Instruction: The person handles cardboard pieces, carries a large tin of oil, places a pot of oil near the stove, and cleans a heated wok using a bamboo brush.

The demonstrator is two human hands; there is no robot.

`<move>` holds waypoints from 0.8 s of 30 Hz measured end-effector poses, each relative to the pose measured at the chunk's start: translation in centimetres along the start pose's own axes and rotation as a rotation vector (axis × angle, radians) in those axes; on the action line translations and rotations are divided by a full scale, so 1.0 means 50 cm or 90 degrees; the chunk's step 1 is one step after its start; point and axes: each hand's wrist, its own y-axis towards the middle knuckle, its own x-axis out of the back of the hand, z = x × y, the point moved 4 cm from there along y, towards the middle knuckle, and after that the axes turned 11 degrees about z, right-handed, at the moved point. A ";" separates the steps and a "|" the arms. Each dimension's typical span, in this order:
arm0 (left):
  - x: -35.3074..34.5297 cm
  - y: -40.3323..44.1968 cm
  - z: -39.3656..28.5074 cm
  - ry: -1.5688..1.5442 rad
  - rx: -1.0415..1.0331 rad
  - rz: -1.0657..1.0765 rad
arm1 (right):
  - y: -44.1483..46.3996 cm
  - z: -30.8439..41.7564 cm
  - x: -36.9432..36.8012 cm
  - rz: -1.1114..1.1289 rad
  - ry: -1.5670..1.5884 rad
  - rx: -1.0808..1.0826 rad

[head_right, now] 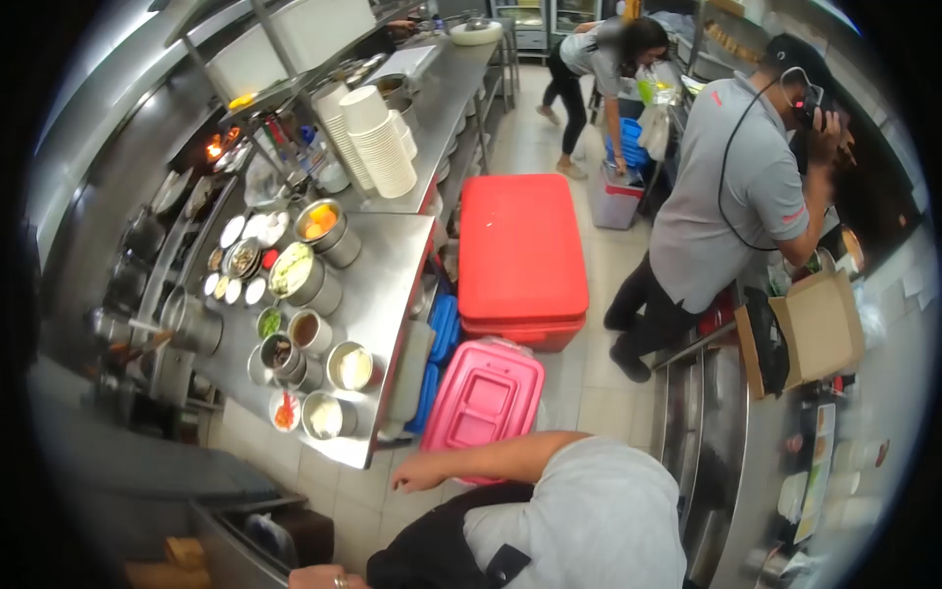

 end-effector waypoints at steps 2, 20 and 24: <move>0.025 0.021 0.038 0.005 -0.024 0.035 | 0.029 0.026 0.025 0.003 0.012 0.010; 0.319 -0.541 0.270 0.135 -0.008 0.044 | 0.533 0.258 0.128 -0.075 0.128 -0.056; 0.486 -0.706 0.292 -0.012 -0.027 0.168 | 0.711 0.329 0.144 -0.100 0.091 -0.039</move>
